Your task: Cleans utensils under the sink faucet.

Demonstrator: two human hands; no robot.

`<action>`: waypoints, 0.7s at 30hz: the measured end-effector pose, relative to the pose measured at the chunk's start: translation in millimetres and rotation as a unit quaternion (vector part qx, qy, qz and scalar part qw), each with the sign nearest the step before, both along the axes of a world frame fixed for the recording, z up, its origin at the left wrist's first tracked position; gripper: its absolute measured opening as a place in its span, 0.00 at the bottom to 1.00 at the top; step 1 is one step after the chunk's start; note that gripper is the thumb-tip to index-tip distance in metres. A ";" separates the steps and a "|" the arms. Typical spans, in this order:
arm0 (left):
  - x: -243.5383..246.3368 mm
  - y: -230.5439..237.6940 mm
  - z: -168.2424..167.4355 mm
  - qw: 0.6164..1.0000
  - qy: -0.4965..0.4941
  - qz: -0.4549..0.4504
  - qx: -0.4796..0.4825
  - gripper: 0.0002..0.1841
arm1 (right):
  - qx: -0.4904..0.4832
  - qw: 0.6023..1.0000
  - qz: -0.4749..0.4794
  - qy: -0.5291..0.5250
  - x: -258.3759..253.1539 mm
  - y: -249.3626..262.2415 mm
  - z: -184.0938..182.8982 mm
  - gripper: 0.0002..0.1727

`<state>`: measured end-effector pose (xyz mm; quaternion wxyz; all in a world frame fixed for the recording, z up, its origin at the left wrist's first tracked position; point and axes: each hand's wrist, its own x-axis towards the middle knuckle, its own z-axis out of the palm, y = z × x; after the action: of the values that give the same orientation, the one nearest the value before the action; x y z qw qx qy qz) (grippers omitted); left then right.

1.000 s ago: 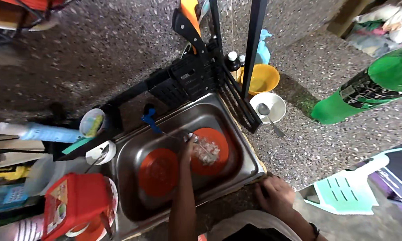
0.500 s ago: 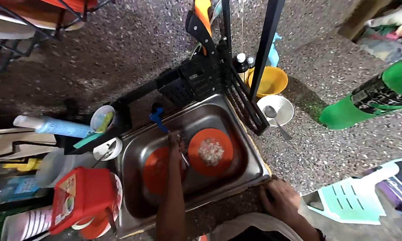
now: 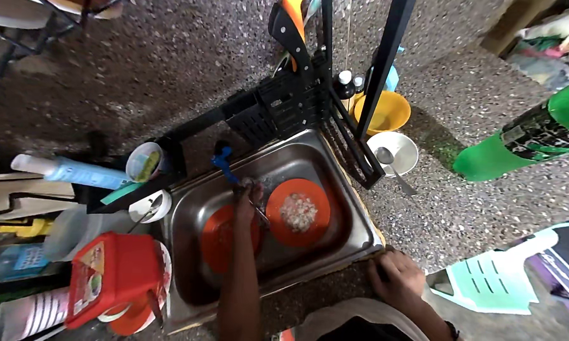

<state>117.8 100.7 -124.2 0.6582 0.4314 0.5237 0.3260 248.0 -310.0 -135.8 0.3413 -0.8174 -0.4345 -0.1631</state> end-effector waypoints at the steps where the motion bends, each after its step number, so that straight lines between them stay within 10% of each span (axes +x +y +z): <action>1: 2.5 -1.9 4.2 1.000 -0.004 -0.010 -0.006 0.16 | -0.001 1.000 -0.002 0.000 0.2 0.5 0.9 0.19; 21: 9.7 -4.3 -2.6 0.998 0.017 -0.033 -0.060 0.15 | 0.001 1.000 0.001 0.008 0.2 0.6 1.2 0.18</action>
<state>127.6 96.4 -126.8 0.6844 0.4140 0.5385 0.2649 248.2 -309.4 -134.6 0.3461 -0.8177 -0.4326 -0.1566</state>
